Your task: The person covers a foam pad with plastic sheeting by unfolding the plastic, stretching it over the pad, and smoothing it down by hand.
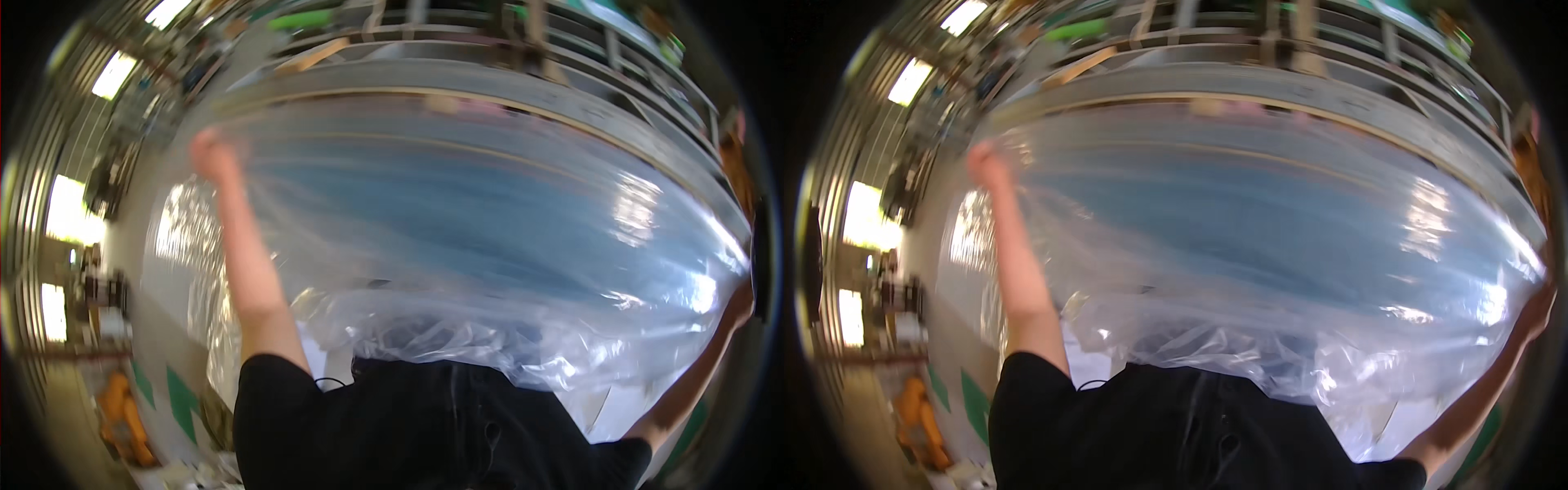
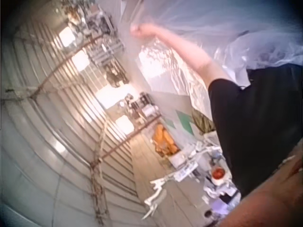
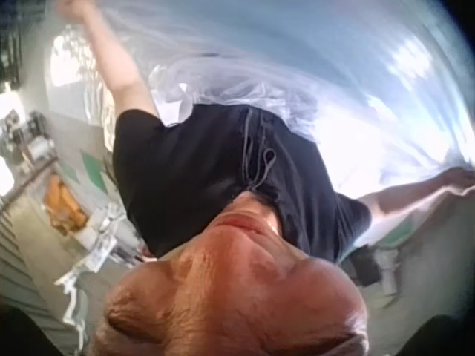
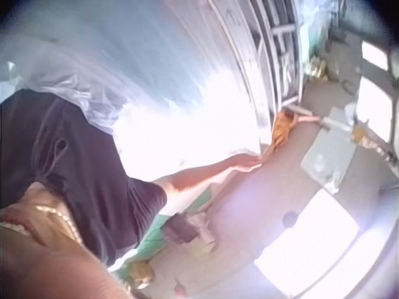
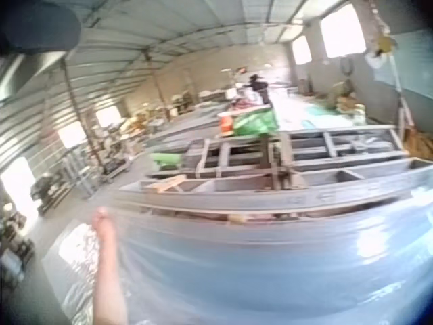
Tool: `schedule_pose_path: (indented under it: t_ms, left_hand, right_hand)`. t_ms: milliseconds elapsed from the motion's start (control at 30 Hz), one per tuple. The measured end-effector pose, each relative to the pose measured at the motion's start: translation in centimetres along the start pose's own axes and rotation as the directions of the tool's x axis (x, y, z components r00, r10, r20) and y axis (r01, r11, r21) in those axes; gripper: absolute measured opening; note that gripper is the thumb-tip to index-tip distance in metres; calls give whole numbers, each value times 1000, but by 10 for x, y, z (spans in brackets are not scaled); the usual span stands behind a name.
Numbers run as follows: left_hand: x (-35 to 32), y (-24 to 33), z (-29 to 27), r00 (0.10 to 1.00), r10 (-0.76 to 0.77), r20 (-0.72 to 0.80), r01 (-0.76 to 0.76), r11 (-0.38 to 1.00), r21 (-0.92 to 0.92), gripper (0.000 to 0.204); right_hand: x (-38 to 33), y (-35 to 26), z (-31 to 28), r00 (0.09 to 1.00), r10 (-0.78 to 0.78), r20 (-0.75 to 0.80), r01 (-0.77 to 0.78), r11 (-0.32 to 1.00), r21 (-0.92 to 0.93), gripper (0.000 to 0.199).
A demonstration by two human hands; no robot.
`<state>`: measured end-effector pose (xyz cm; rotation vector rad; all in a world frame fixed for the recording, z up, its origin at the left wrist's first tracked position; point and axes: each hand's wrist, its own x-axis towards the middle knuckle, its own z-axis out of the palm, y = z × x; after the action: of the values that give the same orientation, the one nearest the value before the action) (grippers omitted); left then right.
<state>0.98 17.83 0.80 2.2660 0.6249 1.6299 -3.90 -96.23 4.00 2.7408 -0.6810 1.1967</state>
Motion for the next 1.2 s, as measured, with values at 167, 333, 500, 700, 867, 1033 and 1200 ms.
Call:
schedule_pose_path:
  t_ms: [167,333,500,700,867,1033,1200]
  left_hand:
    - [-60,38,17,934,-342,106,350,805,-478,10]
    - [-72,22,18,875,-436,212,466,637,-614,9]
    - [-69,24,34,853,-469,228,484,549,-681,12]
    - [-56,26,34,871,-438,223,473,621,-625,11]
    - [-51,33,24,762,-589,269,643,637,-426,29]
    - [-58,41,23,776,-571,269,623,624,-472,30]
    - [-56,16,32,850,-511,129,507,723,-470,25]
  right_hand:
    - [-42,-6,137,998,29,61,-32,998,52,39]
    - [-62,-61,120,976,170,138,-189,972,141,42]
    - [-51,-58,122,984,155,92,-169,970,177,43]
    - [-47,-52,130,964,252,-84,-237,960,149,49]
    - [-43,-89,114,843,538,11,-529,823,207,55]
    - [-39,-54,122,871,487,64,-489,845,216,53]
    - [-36,-45,131,936,353,-17,-346,926,154,60]
